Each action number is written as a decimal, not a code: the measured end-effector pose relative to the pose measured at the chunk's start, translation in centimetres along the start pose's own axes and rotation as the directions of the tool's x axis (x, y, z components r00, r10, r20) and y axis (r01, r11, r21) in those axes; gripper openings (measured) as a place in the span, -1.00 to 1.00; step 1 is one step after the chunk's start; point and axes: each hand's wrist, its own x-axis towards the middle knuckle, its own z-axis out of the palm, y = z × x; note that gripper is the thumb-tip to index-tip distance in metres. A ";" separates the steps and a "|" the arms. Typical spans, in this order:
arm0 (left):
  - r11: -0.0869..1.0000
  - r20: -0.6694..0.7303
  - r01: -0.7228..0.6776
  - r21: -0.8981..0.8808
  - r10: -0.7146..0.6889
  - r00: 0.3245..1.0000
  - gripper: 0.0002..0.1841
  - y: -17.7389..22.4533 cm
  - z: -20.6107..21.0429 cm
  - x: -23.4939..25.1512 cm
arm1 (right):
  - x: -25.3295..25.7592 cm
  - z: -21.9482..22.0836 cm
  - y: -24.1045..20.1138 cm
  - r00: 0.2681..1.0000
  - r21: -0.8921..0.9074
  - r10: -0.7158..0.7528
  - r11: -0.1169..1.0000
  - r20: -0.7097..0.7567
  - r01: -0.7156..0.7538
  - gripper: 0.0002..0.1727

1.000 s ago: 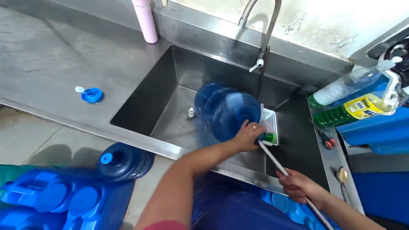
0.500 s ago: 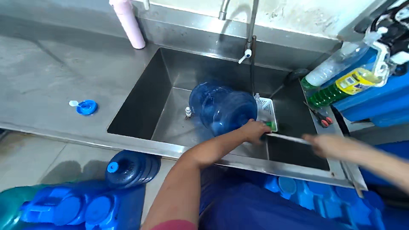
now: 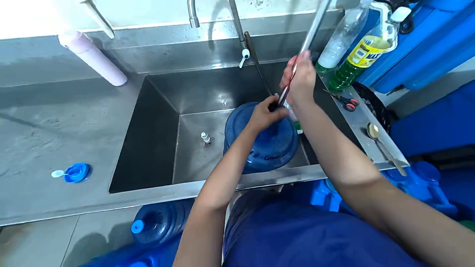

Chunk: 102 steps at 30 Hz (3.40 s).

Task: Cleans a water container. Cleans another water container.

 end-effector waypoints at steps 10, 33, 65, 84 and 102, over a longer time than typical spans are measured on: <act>0.964 -0.362 0.142 -0.224 -0.217 0.907 -0.29 0.4 -0.4 -3.0 | 0.3 6.3 0.8 0.603 -0.225 0.155 0.974 0.783 0.042 -0.54; 0.722 -0.259 -0.305 0.620 0.556 0.789 -0.80 -2.2 -4.7 -3.3 | -6.8 -1.8 -4.1 0.810 0.368 -0.375 0.905 0.452 0.213 -0.59; 0.733 0.179 -0.294 0.613 0.234 0.956 -0.72 -2.5 0.3 4.0 | -21.3 -19.2 -4.9 0.869 -0.811 0.468 0.439 -0.161 -0.386 -0.50; 0.424 -0.368 0.304 0.853 0.076 0.927 -0.44 0.7 -13.0 -4.2 | 12.8 -12.8 28.0 0.483 -0.770 0.660 0.236 0.575 0.593 -0.66; 0.342 -0.309 0.508 0.790 -0.493 0.813 -0.51 2.8 -12.0 7.0 | 8.2 -0.6 45.3 0.215 -0.911 0.891 0.361 0.400 0.200 -0.19</act>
